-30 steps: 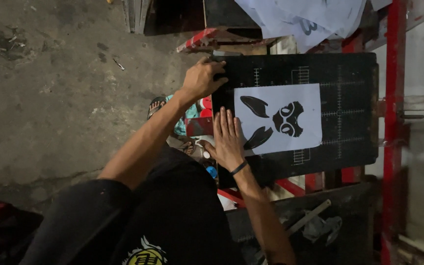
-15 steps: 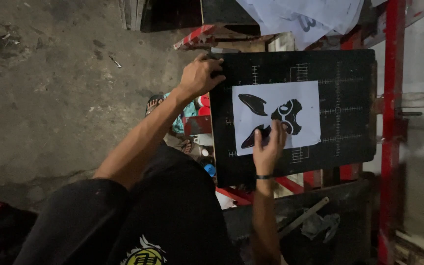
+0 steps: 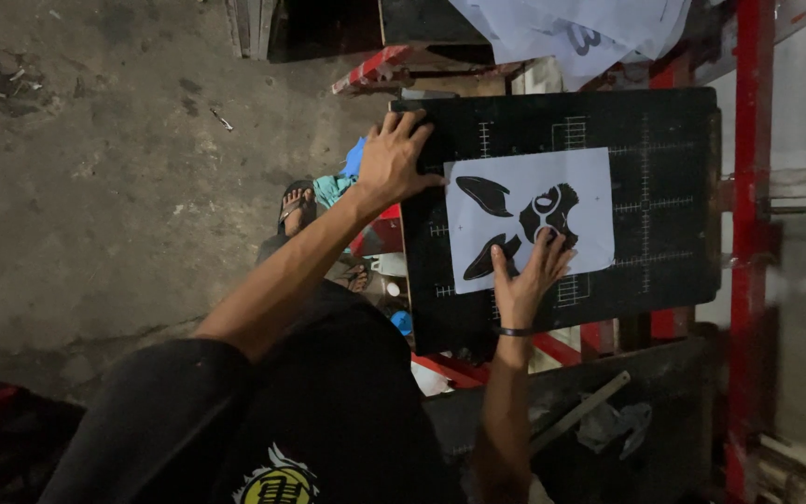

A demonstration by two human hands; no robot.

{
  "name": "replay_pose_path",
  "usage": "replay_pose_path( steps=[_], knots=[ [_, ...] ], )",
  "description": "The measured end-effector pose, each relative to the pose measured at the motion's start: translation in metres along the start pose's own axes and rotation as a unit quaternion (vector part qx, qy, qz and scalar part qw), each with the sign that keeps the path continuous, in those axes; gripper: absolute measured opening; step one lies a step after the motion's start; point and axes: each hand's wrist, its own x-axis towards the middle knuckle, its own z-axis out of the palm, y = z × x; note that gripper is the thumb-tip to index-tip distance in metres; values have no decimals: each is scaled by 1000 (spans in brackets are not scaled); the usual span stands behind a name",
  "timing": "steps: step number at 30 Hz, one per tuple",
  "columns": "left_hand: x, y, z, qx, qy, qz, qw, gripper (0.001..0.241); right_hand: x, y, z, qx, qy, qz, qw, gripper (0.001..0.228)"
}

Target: Aligning a printed stencil design on a printing board using a ruler for precise placement.

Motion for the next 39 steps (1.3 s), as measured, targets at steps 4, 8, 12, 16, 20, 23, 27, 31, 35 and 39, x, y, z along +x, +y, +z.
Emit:
replay_pose_path(
  steps=[4,8,12,16,20,23,27,31,35,39],
  knots=[
    [0,3,5,9,4,-2,1000,87,-2,2,1,6,5,-6,1000,93],
    [-1,8,5,21,9,-12,1000,85,-2,-5,-1,-8,19,-13,1000,87],
    [2,7,12,5,31,-17,999,85,-2,-5,-1,-9,30,-18,999,84],
    [2,10,13,5,20,-25,999,84,-4,-3,1,-6,39,-25,999,83],
    [4,10,17,-1,27,-36,999,83,-5,-1,4,-2,45,-22,999,82],
    [2,12,13,-4,37,-33,999,81,-3,-3,3,0,53,-29,998,82],
    [1,11,17,0,41,-32,999,80,-3,6,7,4,55,-32,998,83],
    [0,14,12,9,41,-31,999,79,-4,4,4,14,52,-36,998,81],
    [-4,18,4,2,54,-26,998,80,-4,1,2,10,59,-34,998,80],
    [-2,16,14,11,68,-29,997,84,-4,12,9,-14,71,-47,996,82]
  ],
)
